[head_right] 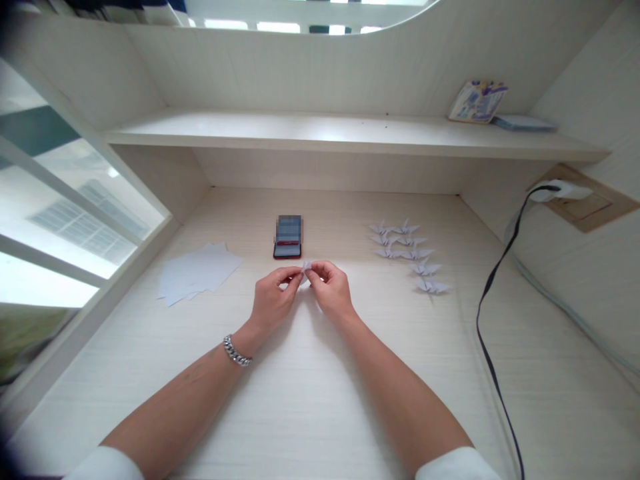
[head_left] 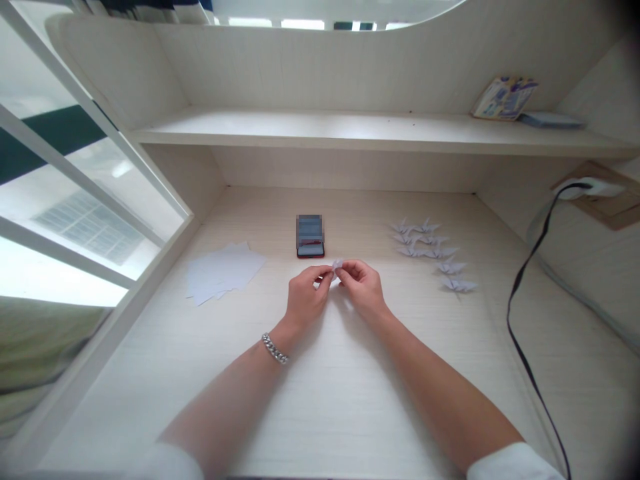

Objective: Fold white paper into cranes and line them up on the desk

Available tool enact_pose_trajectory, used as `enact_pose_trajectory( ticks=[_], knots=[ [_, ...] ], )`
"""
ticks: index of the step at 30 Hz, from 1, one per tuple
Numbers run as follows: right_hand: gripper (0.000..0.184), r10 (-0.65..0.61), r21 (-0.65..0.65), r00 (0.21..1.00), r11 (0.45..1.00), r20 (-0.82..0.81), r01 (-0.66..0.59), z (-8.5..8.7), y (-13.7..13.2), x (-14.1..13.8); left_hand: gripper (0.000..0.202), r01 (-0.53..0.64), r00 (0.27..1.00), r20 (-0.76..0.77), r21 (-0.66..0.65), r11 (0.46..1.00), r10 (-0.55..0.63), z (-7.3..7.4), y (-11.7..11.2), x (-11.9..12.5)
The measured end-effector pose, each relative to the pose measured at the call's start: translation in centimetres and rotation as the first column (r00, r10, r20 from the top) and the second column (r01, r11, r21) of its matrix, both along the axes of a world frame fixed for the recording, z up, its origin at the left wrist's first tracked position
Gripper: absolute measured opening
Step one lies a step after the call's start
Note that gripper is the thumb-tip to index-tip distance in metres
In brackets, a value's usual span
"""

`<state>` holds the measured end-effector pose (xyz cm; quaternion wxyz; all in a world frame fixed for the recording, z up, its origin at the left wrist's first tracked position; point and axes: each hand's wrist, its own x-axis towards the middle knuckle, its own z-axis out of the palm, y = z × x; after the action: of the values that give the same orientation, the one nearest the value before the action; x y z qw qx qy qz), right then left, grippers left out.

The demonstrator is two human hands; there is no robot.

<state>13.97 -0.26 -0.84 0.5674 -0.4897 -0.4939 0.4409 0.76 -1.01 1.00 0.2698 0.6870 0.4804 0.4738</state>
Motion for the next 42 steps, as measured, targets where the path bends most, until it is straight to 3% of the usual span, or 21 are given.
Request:
enact_pose_trajectory(
  ticks=[10,14,20,30,38,42],
  knots=[
    [0.017,-0.009,0.054,0.977,0.999,0.212,-0.003,0.4,-0.5,0.0,0.021,-0.010,0.996,0.089,-0.141,0.990,0.023,-0.7,0.6,-0.1],
    [0.018,0.020,0.019,0.981,1.000,0.193,-0.024,0.2,-0.4,0.0,0.020,0.032,0.971,0.237,-0.204,0.979,0.018,-1.1,1.0,-0.1],
    [0.023,0.075,-0.013,0.994,0.997,0.079,-0.074,0.2,-0.3,-0.2,0.032,0.103,0.873,0.486,-0.247,0.963,0.031,-1.3,1.3,0.0],
    [0.023,0.004,-0.008,0.995,1.000,0.098,-0.003,0.7,-0.3,-0.2,0.038,0.188,0.828,0.560,-0.333,0.924,0.034,-1.6,1.7,-0.1],
    [0.031,0.044,-0.049,0.998,0.998,0.053,-0.041,0.2,-0.1,-0.1,0.031,0.141,0.858,0.512,-0.295,0.945,0.032,-1.4,1.5,-0.2],
    [0.031,0.023,-0.047,0.998,0.999,0.066,-0.020,0.0,0.2,0.2,0.029,0.181,0.878,0.478,-0.293,0.939,-0.020,-1.2,1.2,0.0]
  ],
)
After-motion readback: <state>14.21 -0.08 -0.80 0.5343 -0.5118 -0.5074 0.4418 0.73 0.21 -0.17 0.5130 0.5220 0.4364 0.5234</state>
